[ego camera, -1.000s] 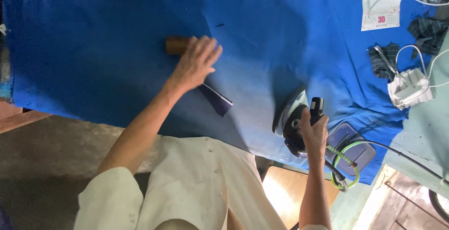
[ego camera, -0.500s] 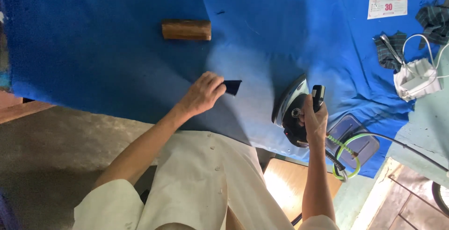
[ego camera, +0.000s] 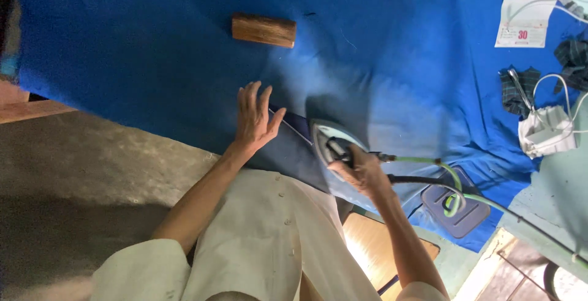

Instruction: The person irons a long, dark strip of fabric laid out on a blue work surface. They use a steam iron in their right hand and a wooden block in their left hand to press and smooth the material. The person repeatedly moves the iron along the strip, adjusting its position and using the block to hold the fabric in place.

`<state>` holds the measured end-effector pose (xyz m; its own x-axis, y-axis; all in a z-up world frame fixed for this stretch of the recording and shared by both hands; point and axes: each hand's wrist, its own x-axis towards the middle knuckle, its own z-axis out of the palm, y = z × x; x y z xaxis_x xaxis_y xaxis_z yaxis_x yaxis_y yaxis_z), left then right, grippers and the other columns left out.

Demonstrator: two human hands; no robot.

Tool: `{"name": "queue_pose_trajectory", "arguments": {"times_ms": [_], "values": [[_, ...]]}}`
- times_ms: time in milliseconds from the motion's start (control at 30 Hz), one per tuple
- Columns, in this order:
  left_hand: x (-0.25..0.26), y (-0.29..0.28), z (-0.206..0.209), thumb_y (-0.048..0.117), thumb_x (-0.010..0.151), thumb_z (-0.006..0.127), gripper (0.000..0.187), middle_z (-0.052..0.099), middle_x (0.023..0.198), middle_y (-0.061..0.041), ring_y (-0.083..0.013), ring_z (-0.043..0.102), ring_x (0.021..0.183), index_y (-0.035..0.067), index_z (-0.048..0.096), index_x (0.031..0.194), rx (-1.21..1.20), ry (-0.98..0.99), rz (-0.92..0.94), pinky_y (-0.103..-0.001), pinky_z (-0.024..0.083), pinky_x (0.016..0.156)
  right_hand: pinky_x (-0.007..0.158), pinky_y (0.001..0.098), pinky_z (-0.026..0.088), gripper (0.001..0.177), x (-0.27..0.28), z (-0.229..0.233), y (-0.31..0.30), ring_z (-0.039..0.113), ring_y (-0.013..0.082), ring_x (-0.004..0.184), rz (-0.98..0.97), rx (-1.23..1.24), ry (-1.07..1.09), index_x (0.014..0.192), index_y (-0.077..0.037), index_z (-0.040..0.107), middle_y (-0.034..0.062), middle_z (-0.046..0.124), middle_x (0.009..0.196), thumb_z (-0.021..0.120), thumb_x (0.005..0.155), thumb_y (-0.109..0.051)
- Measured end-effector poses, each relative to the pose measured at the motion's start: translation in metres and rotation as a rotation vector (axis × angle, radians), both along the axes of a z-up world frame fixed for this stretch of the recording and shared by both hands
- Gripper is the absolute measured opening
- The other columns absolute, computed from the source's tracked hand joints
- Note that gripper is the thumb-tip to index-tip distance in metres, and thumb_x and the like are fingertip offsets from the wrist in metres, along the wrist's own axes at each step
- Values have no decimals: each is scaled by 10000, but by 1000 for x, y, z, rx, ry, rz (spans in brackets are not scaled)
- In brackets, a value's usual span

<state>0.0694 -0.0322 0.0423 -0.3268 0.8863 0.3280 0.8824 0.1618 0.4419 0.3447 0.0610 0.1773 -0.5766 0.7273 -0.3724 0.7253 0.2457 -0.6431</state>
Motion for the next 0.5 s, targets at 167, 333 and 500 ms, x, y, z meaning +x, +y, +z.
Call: {"name": "queue_pose_trajectory", "arguments": {"times_ms": [167,333,500], "values": [[-6,9,-12,536,928,732,821,390,1507,-289,-508,356,1437,85,439,1548,-66,94,81,-750,291,1093,528,477,540,490,-38,-14,-8,700,442,597,141,14,-23,866,-88,526,251,636,605,749,900,-523],[-28,0,-19,574,902,730,759,402,1536,-270,-468,391,1432,97,561,1468,11,200,168,-714,314,1092,583,527,534,603,-82,-23,0,713,448,681,123,-8,-172,867,-116,516,222,650,606,653,899,-702],[-21,-44,-11,310,958,680,413,538,1167,-140,-334,571,1036,108,645,1316,92,87,185,-510,466,908,641,526,572,597,-144,-17,25,735,451,717,412,40,-203,916,-98,549,238,685,665,606,921,-693]]}}
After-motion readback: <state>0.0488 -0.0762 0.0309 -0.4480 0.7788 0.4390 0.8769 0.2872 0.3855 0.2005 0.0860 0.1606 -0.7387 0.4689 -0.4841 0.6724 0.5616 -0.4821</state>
